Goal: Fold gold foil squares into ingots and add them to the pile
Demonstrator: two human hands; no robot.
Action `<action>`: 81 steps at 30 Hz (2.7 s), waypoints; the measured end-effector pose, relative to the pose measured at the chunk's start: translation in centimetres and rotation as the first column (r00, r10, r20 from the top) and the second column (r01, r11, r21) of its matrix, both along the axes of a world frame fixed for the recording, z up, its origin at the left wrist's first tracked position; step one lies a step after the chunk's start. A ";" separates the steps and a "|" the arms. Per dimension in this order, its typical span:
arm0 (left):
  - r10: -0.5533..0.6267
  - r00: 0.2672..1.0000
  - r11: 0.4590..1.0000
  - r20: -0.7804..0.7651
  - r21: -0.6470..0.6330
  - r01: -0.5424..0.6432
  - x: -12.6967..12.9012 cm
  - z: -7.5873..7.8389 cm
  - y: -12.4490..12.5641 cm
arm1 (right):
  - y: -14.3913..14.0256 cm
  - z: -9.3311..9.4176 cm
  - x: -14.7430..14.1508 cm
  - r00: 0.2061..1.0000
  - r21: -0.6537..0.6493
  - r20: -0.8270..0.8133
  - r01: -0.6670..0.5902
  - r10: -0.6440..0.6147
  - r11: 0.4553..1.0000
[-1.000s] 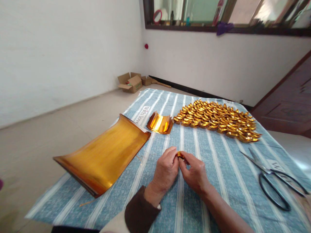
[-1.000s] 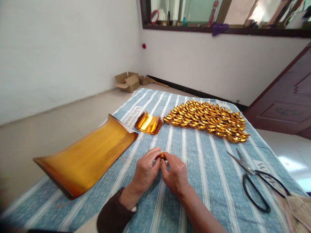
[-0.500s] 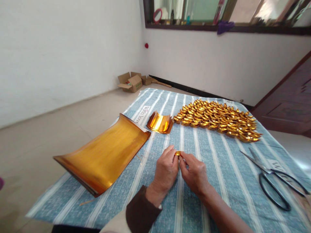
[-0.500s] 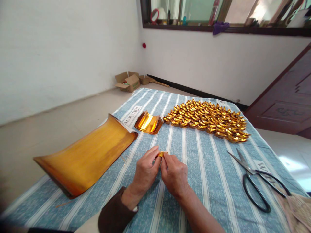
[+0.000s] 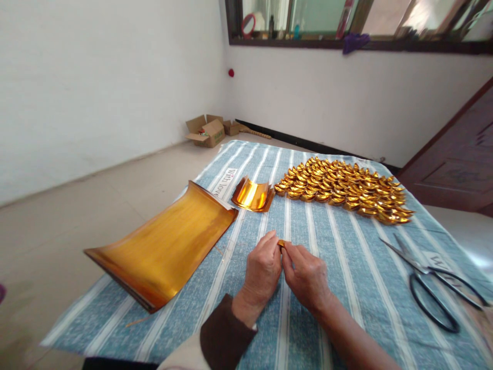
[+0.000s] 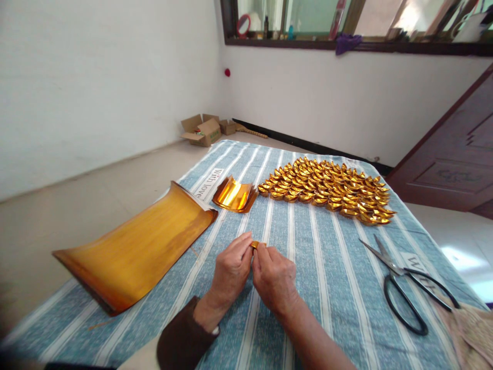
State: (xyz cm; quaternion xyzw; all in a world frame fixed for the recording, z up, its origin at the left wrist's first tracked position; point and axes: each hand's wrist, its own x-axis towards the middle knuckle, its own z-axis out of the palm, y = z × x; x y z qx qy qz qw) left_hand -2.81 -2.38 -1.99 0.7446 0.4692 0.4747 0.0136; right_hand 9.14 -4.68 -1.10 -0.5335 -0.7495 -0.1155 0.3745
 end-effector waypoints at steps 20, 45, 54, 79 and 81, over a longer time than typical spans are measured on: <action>-0.036 0.967 0.962 0.251 -0.254 0.102 -0.1 0.8 0.1 | 0.4 0.1 1.1 0.844 -0.309 -0.537 -0.199 0.003 0.930; 0.121 0.715 0.775 0.689 -0.515 0.366 -0.2 1.8 -0.2 | 1.5 0.9 2.0 0.178 -0.335 -0.942 -0.534 -0.284 0.776; 0.193 0.410 0.429 0.892 -0.452 0.782 -0.2 3.1 -0.6 | 0.6 0.0 1.4 0.651 -0.203 -0.759 -0.265 0.020 0.943; 0.328 0.105 0.269 0.939 -0.199 0.942 -0.5 2.4 -0.1 | -0.2 1.4 1.1 0.840 0.059 -0.456 -0.301 0.294 0.952; 0.349 0.090 0.293 0.933 -0.200 0.935 -0.5 2.3 -0.1 | -0.2 1.4 1.1 0.834 0.057 -0.462 -0.313 0.303 0.948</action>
